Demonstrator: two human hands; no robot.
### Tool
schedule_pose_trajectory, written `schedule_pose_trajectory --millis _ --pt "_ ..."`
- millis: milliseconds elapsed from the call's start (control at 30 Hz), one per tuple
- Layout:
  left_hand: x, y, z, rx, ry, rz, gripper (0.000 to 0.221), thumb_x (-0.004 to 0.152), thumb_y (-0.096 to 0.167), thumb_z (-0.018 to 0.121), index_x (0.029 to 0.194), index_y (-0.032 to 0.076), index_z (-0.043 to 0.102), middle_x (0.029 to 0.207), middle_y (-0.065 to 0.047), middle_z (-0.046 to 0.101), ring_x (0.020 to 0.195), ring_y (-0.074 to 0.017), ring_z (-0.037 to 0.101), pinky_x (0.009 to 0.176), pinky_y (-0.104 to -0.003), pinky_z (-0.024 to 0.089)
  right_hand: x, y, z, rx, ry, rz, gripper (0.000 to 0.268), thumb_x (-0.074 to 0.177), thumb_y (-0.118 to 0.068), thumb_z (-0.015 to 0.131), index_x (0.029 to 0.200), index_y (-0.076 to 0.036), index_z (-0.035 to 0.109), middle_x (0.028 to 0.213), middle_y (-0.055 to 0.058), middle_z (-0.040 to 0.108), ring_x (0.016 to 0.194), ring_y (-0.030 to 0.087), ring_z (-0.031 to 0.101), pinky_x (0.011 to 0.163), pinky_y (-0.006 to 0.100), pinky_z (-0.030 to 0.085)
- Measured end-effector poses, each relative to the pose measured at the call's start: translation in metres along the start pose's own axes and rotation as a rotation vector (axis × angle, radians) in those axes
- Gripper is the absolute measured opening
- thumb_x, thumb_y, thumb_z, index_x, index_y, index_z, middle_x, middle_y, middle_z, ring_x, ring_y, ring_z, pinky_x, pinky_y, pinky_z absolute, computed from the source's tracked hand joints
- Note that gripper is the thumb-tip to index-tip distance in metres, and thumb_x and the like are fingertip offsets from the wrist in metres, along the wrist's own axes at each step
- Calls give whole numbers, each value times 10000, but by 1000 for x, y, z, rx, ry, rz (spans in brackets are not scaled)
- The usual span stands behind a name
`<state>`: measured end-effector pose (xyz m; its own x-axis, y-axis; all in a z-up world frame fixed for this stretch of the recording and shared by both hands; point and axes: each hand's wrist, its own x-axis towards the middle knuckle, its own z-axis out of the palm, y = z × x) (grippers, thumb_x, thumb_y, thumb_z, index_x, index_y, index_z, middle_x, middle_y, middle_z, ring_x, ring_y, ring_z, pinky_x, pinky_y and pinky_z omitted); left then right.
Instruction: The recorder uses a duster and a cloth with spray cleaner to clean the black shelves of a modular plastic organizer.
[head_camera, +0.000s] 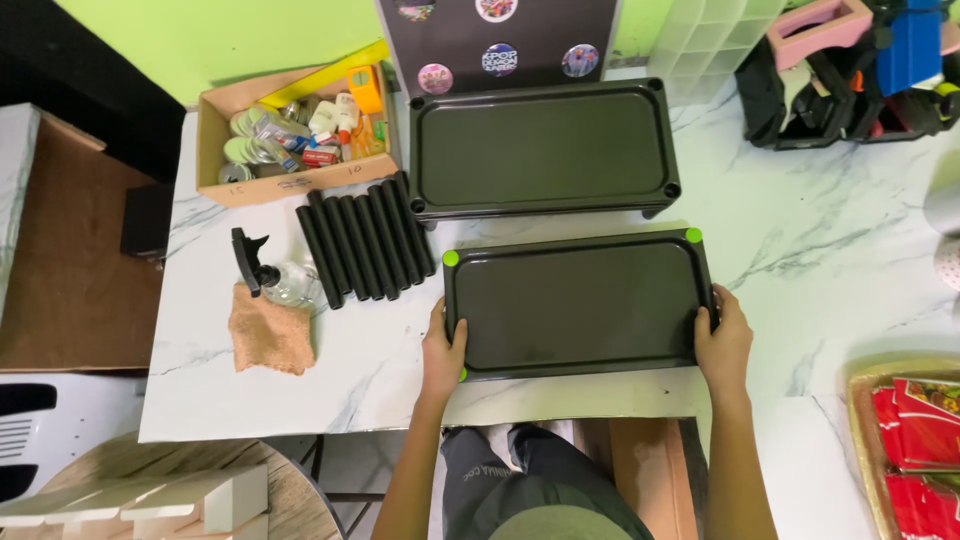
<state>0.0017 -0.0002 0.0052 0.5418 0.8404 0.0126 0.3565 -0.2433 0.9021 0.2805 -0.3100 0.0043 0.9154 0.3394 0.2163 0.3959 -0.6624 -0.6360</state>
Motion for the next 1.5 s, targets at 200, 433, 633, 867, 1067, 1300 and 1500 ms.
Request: schedule_pose_trajectory --millis 200,433,633,867,1067,1300,1500 --pt "-3 16 -16 -30 23 105 489 956 79 643 1419 21 495 1371 -199 574 1168 -319 638 965 -378 534 -6 -84 9 -110 98 -364 503 945 -38 645 1437 -8 542 1471 204 554 1350 391 493 1154 515 333" --pt "-56 22 -80 -80 190 165 356 952 7 632 1301 64 595 1411 -147 574 1225 -307 616 951 -379 556 -88 -229 64 271 -251 -642 501 901 -10 639 1390 -34 535 1432 180 564 1349 376 517 1138 460 378" --pt "-148 -11 -173 -89 228 107 286 954 2 623 1236 47 650 1320 -139 643 1166 -298 663 933 -365 561 -215 -335 95 547 -718 -903 502 907 -26 644 1393 -26 517 1402 191 575 1311 377 547 1102 442 422" --pt "-300 -101 -278 6 515 -54 261 946 2 643 1207 5 650 1179 -147 687 1028 -290 694 880 -355 561 -367 -405 117 604 -1195 -1101 466 922 -42 636 1376 -53 532 1326 182 608 1211 376 608 1003 435 494" --pt "-422 -196 -317 -137 822 -450 234 976 70 609 1199 25 661 1159 -99 708 979 -200 705 852 -338 588 -486 -405 176 480 -1481 -1197 493 907 -87 659 1381 -95 521 1327 164 584 1196 367 597 969 452 501" --pt "-472 -305 -308 -308 878 -529 373 1003 151 615 1340 16 529 1320 -143 656 1108 -231 681 914 -344 560 -583 -411 251 149 -1169 -1570 574 768 -161 773 1286 -89 538 1358 193 525 1145 400 547 959 502 462" --pt "-457 -356 -318 -789 901 -572 548 1034 248 581 1497 20 398 1395 -186 599 1193 -266 624 1015 -356 519 -624 -392 325 -87 -1116 -1355 434 923 -228 692 1283 -28 552 1059 185 710 1037 386 628 805 512 533"
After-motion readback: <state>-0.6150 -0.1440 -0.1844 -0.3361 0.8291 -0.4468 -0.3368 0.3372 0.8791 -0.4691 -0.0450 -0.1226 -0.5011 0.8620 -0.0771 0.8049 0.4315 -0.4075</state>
